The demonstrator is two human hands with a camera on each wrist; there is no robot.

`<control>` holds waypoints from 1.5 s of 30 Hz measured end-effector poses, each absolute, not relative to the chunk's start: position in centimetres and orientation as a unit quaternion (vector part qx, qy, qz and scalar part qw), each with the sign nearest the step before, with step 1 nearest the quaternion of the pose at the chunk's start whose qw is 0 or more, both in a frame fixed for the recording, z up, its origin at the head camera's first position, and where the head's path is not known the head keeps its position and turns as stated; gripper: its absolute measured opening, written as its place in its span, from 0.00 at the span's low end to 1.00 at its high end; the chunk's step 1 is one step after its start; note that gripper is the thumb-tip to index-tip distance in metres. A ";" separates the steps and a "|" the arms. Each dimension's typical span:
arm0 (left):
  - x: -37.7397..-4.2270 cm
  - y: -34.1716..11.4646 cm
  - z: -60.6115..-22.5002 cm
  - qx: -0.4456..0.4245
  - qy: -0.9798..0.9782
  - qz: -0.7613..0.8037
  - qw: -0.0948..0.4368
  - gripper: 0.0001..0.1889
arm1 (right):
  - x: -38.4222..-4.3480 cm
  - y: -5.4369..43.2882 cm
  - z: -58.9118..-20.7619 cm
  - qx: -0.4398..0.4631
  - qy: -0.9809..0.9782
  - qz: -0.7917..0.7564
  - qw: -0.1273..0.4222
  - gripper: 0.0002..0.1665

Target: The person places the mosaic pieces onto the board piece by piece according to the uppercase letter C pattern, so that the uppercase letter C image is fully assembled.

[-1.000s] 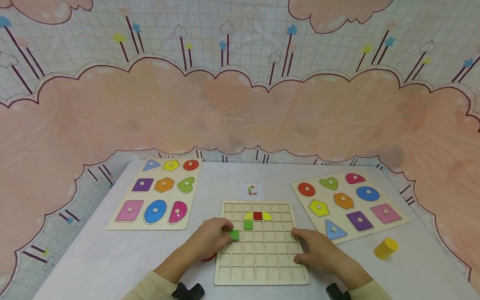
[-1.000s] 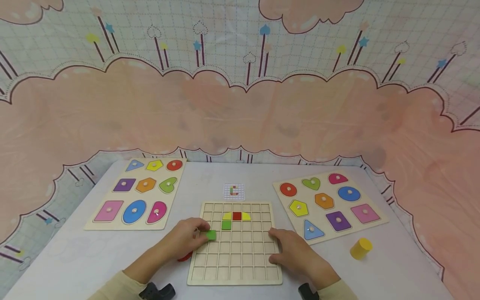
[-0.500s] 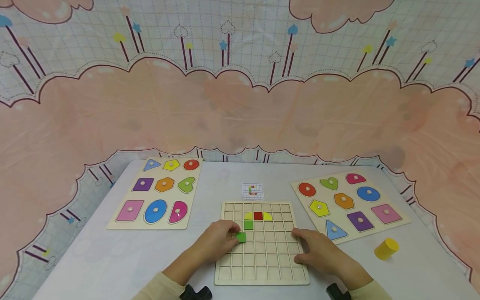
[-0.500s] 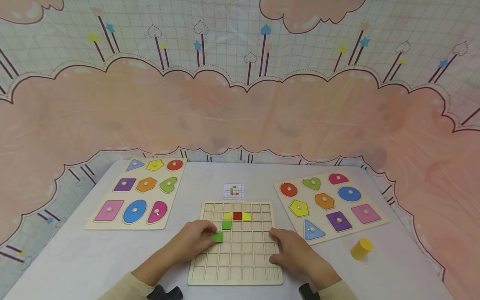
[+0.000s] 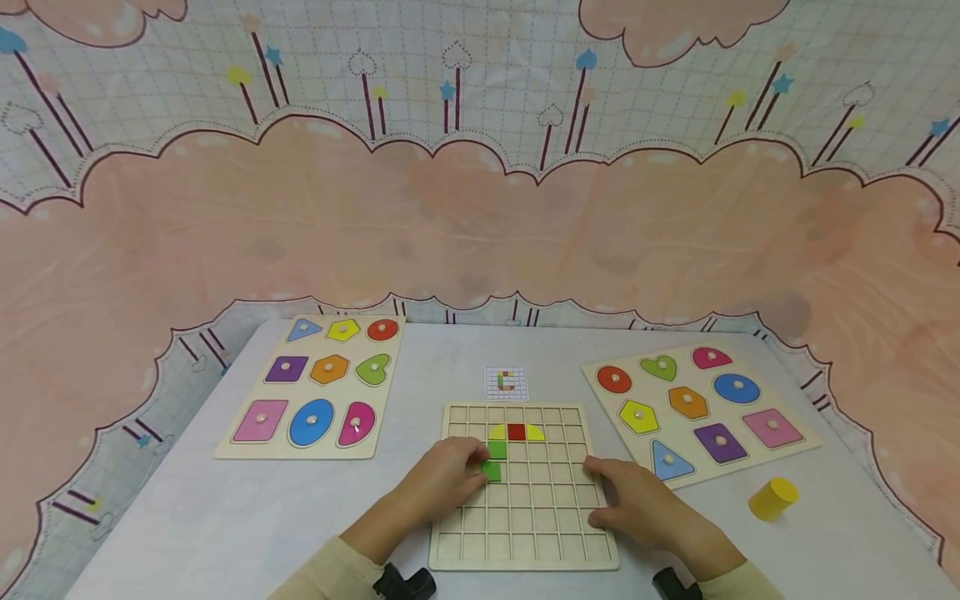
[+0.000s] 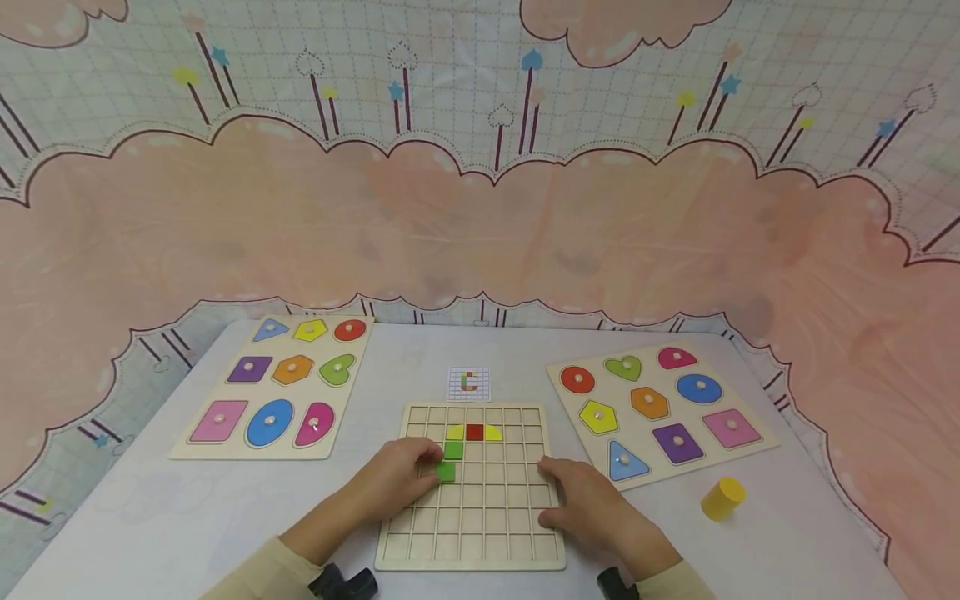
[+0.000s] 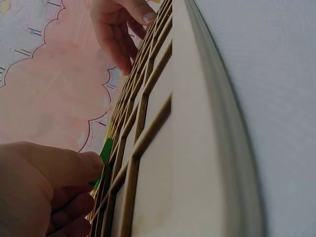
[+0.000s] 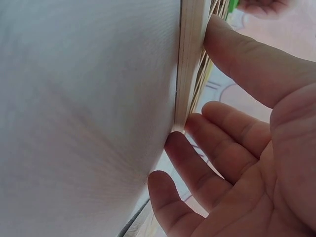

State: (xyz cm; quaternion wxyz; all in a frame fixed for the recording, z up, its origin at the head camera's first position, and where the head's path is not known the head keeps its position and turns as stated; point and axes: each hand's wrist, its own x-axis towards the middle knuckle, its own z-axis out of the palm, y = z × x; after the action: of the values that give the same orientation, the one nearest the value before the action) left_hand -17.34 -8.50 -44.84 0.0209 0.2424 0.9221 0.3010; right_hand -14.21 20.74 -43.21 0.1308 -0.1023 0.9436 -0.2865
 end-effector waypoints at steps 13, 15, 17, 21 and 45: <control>-17.3 -7.9 -44.8 0.240 0.921 0.306 0.032 0.10 | -14.2 20.8 -43.2 -0.105 0.942 -0.289 0.133 0.40; -17.3 -7.9 -44.8 0.239 0.921 0.305 0.033 0.10 | -14.2 20.8 -43.2 -0.105 0.942 -0.289 0.134 0.40; -17.3 -7.8 -44.8 0.239 0.921 0.304 0.031 0.10 | -14.2 20.8 -43.2 -0.106 0.941 -0.290 0.135 0.40; -17.3 -7.7 -44.8 0.241 0.922 0.300 0.031 0.10 | -14.2 20.9 -43.2 -0.107 0.941 -0.292 0.136 0.40; -17.1 -7.6 -44.7 0.240 0.922 0.300 0.036 0.10 | -14.2 20.8 -43.2 -0.102 0.942 -0.288 0.136 0.40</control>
State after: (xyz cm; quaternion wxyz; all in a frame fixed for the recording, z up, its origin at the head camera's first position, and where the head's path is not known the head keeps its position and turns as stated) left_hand -17.14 -7.63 -44.71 0.0357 0.2400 0.9224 0.3005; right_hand -14.20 20.85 -43.18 0.1359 -0.1022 0.9424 -0.2882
